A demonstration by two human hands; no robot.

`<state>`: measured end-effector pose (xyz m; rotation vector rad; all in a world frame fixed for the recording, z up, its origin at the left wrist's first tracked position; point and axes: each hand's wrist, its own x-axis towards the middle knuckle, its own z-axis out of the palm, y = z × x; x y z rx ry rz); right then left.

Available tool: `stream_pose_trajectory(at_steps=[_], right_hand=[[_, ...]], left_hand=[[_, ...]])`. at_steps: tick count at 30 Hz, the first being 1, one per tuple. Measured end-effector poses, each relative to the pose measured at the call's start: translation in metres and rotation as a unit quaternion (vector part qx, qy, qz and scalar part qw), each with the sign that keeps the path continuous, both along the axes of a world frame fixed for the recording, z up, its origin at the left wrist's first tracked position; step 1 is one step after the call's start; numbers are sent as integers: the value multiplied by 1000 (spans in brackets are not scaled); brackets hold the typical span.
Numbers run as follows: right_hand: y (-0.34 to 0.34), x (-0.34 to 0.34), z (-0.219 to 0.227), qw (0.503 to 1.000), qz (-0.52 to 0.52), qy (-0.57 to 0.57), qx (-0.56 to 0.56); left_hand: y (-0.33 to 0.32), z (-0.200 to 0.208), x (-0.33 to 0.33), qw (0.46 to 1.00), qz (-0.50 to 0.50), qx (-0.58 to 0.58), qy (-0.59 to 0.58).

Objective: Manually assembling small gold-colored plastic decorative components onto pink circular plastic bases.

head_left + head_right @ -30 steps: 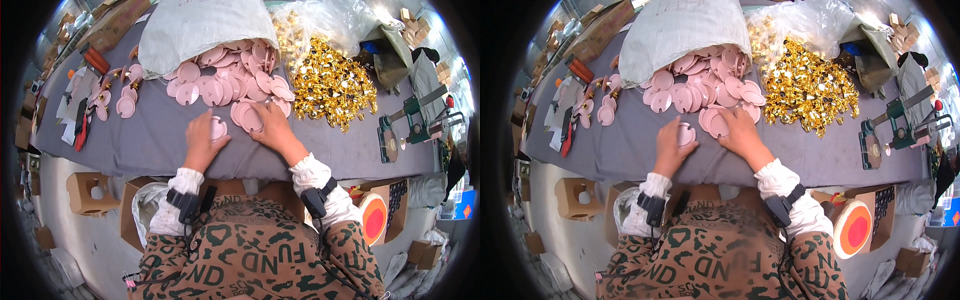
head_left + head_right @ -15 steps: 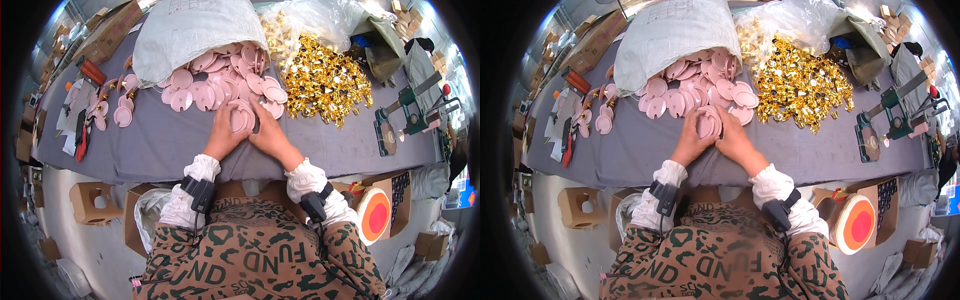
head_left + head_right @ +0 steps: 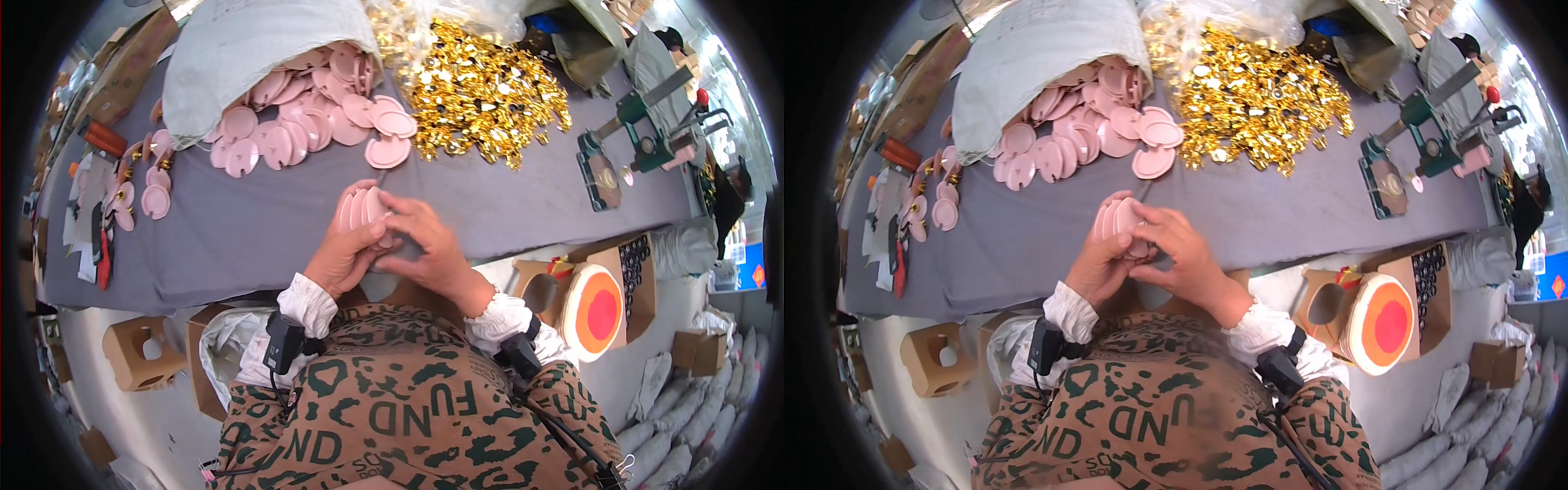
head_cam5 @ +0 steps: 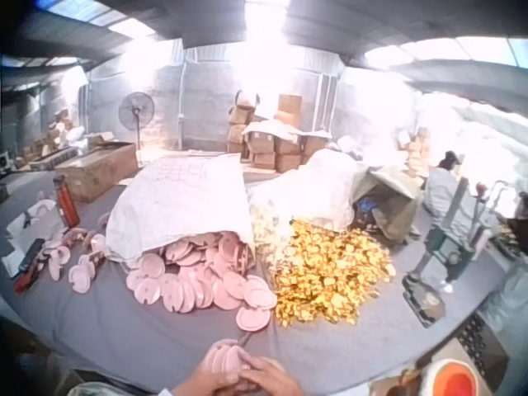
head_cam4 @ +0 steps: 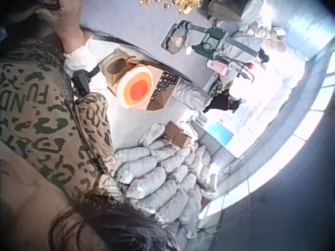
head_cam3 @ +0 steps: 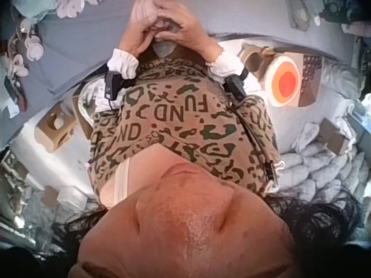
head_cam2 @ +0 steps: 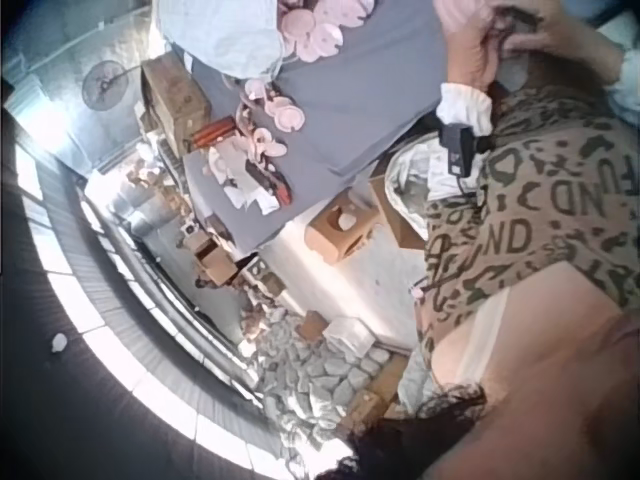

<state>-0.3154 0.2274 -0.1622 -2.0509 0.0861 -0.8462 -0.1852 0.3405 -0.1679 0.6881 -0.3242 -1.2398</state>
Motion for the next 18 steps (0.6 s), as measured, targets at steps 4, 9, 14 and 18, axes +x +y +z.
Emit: stream_pose_trajectory(at_steps=[4,9,14,18], right_hand=[[-51,-19,-16,987,-105,119,-7],[-126,25,-42,932,-254,143,-215],[-123,40,-40,894,-296,204,-267],[-107,10,-16,973,-191,131,-14]], left_hand=[[5,-22,4,993,-23,-4,113],[-2,-20,1,986,-28,-12,162],[-1,-19,-5,991,-12,25,132],[-5,-20,-1,989,-23,31,143]])
